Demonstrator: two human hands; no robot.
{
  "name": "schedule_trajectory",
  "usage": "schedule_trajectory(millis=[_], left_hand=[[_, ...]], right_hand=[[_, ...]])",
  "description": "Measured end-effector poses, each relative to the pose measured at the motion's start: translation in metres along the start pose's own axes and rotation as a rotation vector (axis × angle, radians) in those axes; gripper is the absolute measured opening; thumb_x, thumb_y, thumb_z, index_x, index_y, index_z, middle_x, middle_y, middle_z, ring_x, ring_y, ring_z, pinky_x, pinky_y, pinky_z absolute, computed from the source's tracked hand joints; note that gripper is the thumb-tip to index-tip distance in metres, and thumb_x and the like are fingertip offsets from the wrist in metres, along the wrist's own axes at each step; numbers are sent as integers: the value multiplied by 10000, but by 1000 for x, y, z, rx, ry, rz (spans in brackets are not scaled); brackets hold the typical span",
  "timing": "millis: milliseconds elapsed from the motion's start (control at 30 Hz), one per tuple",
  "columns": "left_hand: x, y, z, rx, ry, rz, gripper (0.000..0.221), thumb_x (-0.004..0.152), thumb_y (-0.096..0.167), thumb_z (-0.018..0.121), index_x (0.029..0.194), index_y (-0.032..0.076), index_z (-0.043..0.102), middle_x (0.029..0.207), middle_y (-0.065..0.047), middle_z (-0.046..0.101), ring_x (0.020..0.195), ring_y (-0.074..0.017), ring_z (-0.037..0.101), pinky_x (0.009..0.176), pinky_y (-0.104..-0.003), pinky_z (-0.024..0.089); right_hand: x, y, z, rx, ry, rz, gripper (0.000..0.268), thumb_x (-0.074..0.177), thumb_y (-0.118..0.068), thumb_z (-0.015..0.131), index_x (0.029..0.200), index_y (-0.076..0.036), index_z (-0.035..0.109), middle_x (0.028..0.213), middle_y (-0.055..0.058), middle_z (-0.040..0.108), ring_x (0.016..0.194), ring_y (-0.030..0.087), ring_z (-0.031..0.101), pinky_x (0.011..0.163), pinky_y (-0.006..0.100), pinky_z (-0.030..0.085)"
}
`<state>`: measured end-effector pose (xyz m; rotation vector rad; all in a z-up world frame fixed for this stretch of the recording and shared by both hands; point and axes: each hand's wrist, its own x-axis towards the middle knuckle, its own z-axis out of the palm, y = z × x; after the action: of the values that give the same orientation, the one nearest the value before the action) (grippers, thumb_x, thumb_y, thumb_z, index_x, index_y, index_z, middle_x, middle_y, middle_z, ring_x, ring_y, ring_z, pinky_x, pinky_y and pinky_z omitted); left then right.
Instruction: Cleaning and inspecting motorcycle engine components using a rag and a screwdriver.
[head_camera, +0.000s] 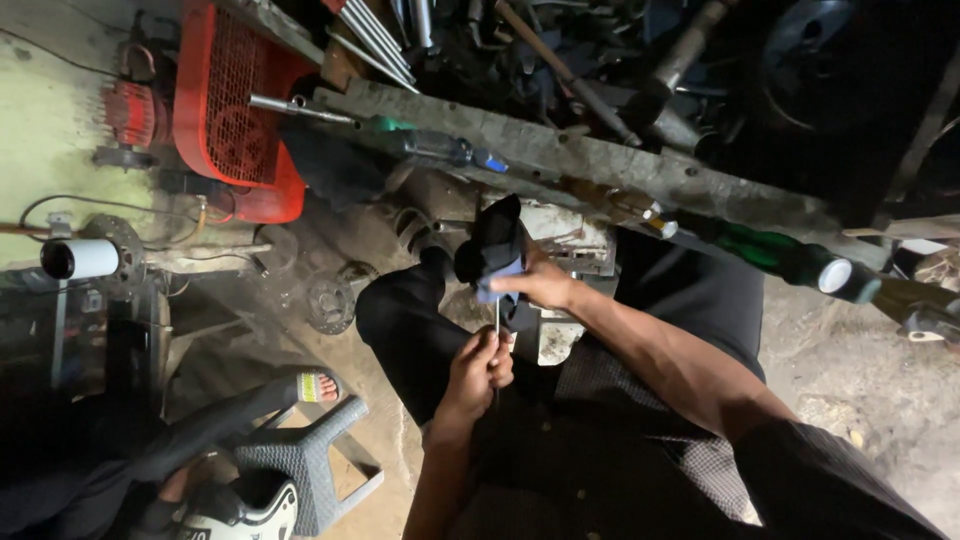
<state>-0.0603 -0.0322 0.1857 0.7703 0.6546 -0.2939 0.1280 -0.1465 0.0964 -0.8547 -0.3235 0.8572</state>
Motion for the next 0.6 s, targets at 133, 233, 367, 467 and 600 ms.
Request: schedule_trajectory(millis=[133, 233, 367, 467, 600], left_hand=[[2, -10, 0, 38, 39, 22, 236, 1103, 259, 442, 1065, 59, 561, 680, 31, 382, 480, -65, 304, 449, -244, 256], [0, -15, 0, 345, 120, 129, 236, 1095, 264, 430, 1079, 70, 563, 655, 43, 386, 465, -44, 292, 429, -229, 243], [-8, -15, 4, 825, 224, 340, 273, 1149, 245, 449, 1080, 26, 597, 724, 1, 486, 626, -106, 457, 569, -268, 397], [-6, -7, 22, 1031, 313, 565, 215, 1075, 224, 529, 1148, 28, 576, 812, -47, 590, 731, -163, 585, 660, -319, 496], [-7, -1, 38, 976, 445, 636, 288, 942, 208, 667, 1141, 38, 547, 866, -118, 673, 745, -270, 655, 662, -382, 533]], right_hand=[[2, -27, 19, -280, 183, 59, 948, 785, -359, 896, 1486, -30, 349, 1251, 37, 640, 1154, 184, 607, 988, 345, 487], [3, -23, 19, -220, 235, 155, 615, 783, -284, 867, 1244, 20, 599, 1064, 105, 731, 978, 210, 670, 888, 360, 558], [0, -14, 22, 139, 234, 68, 480, 790, -188, 852, 1156, 23, 624, 980, 109, 711, 868, 223, 684, 791, 382, 587], [2, 3, 19, 349, 218, 224, 372, 794, -226, 817, 1079, -33, 673, 938, 78, 725, 832, 205, 703, 755, 370, 596], [2, 8, 26, 469, 328, 319, 287, 796, -269, 775, 1007, -76, 744, 896, 55, 736, 791, 187, 691, 688, 363, 567]])
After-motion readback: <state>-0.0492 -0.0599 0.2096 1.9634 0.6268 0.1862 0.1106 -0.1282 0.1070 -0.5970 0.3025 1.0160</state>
